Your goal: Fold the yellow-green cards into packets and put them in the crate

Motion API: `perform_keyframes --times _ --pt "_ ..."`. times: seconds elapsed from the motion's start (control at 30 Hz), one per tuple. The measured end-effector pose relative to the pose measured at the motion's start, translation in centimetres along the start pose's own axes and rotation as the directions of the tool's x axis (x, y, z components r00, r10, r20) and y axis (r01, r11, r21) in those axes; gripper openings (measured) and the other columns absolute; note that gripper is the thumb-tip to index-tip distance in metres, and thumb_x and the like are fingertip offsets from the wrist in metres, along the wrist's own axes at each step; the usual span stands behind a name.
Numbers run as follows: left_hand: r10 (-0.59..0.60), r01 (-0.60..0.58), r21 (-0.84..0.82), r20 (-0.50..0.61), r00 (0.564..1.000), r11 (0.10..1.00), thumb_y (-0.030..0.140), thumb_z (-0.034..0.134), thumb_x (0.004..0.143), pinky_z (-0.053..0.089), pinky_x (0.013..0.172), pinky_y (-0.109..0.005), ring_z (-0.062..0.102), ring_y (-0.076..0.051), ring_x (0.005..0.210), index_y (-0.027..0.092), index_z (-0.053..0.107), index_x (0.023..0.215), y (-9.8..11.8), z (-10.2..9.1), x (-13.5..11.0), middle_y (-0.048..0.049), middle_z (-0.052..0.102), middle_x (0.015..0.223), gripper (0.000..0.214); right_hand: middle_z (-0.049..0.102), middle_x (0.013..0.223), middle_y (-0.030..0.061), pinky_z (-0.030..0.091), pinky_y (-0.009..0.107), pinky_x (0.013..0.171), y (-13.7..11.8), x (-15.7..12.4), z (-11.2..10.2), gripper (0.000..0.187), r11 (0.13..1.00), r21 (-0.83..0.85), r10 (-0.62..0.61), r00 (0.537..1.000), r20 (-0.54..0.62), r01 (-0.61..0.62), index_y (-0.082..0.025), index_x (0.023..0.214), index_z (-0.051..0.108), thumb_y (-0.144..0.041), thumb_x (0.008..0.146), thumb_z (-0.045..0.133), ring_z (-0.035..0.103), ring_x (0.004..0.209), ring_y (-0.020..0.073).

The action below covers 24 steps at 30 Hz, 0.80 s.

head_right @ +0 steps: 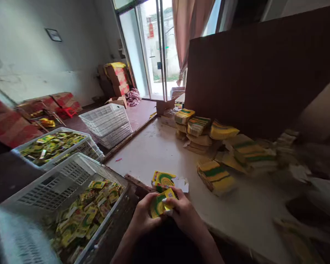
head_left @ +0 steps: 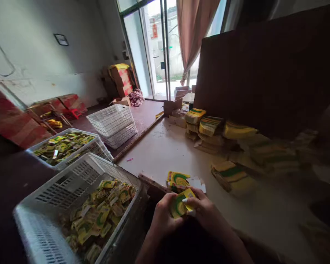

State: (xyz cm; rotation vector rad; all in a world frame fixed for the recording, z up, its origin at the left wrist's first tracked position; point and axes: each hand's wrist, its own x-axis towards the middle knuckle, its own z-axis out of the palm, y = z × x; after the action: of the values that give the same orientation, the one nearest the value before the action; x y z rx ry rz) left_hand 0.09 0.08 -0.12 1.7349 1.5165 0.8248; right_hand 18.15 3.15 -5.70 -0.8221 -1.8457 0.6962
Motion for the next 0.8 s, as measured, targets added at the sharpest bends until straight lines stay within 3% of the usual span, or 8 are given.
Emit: perform_keyframes --times 0.17,0.43,0.57,0.6,0.67,0.7,0.73,0.8 --pt "0.040 -0.041 0.112 0.012 0.999 0.993 0.030 0.071 0.062 0.049 0.080 -0.031 0.062 -0.023 0.090 0.009 0.062 0.106 -0.2 -0.2 0.4 -0.0116 0.065 0.101 0.049 0.054 0.121 0.0231 0.055 0.037 0.086 1.7 -0.1 0.2 0.018 0.999 0.034 -0.012 0.997 0.078 0.009 -0.014 0.091 0.076 -0.013 0.075 0.067 0.063 0.107 0.0291" --pt "0.095 -0.098 0.162 0.022 0.995 0.982 0.028 0.068 0.064 0.051 0.078 -0.033 0.064 -0.024 0.088 0.009 0.060 0.104 0.1 -2.4 0.5 -0.0133 0.066 0.100 0.045 0.049 0.133 0.0187 0.045 0.042 0.102 -2.2 0.5 0.4 0.027 0.951 0.277 0.119 0.990 0.082 -0.137 -0.017 0.106 0.072 -0.025 0.085 0.059 0.051 0.125 0.0273" --pt "0.097 -0.095 0.069 -0.035 0.995 0.993 0.027 0.072 0.063 0.052 0.076 -0.031 0.065 -0.023 0.086 0.010 0.060 0.104 0.2 -2.2 0.5 -0.0112 0.067 0.097 0.046 0.043 0.139 0.0192 0.049 0.039 0.098 -2.1 1.3 0.7 0.063 0.844 0.471 0.250 0.965 0.077 -0.257 -0.017 0.140 0.040 -0.033 0.083 0.061 0.055 0.120 0.0222" --pt "0.109 -0.113 -0.016 -0.140 0.984 0.993 0.026 0.075 0.061 0.052 0.075 -0.028 0.065 -0.021 0.084 0.011 0.060 0.103 0.1 -2.2 0.7 -0.0097 0.067 0.095 0.047 0.039 0.143 0.0210 0.049 0.039 0.098 -1.8 1.7 0.8 0.073 0.819 0.506 0.267 0.960 0.079 -0.270 -0.016 0.144 0.028 -0.038 0.083 0.061 0.056 0.118 0.0212" --pt "0.089 -0.230 -0.234 -0.492 0.866 0.945 0.031 0.083 0.055 0.051 0.067 -0.022 0.063 -0.016 0.073 0.013 0.060 0.099 0.0 -2.6 1.1 -0.0052 0.066 0.084 0.053 0.039 0.144 0.0218 0.050 0.038 0.097 -0.9 2.6 0.9 0.078 0.848 0.428 0.318 0.946 0.059 -0.311 -0.013 0.145 0.021 -0.044 0.084 0.057 0.058 0.114 0.0199" --pt "0.011 -0.343 -0.322 -0.714 0.700 0.883 0.039 0.086 0.050 0.049 0.062 -0.021 0.060 -0.013 0.065 0.014 0.059 0.095 -0.1 -3.1 1.3 -0.0031 0.064 0.078 0.059 0.042 0.141 0.0209 0.050 0.039 0.098 -0.4 3.1 0.9 0.074 0.885 0.320 0.348 0.937 0.027 -0.338 -0.011 0.144 0.025 -0.043 0.085 0.055 0.057 0.116 0.0207" --pt "-0.057 -0.435 -0.365 -0.815 0.576 0.823 0.055 0.083 0.049 0.048 0.057 -0.021 0.058 -0.012 0.059 0.015 0.055 0.093 -0.1 -3.8 1.4 -0.0019 0.063 0.077 0.066 0.047 0.137 0.0200 0.048 0.040 0.100 0.0 3.6 1.0 0.068 0.910 0.189 0.377 0.926 -0.009 -0.368 -0.009 0.142 0.032 -0.040 0.085 0.054 0.055 0.119 0.0225" --pt "-0.203 -0.539 -0.447 -0.869 0.451 0.714 0.088 0.060 0.052 0.049 0.052 -0.024 0.061 -0.015 0.064 0.016 0.049 0.101 0.0 -5.3 1.6 -0.0059 0.064 0.092 0.087 0.053 0.130 0.0202 0.042 0.047 0.105 0.8 4.2 1.1 0.056 0.909 -0.032 0.413 0.909 -0.051 -0.414 -0.005 0.135 0.047 -0.027 0.084 0.053 0.050 0.123 0.0282"
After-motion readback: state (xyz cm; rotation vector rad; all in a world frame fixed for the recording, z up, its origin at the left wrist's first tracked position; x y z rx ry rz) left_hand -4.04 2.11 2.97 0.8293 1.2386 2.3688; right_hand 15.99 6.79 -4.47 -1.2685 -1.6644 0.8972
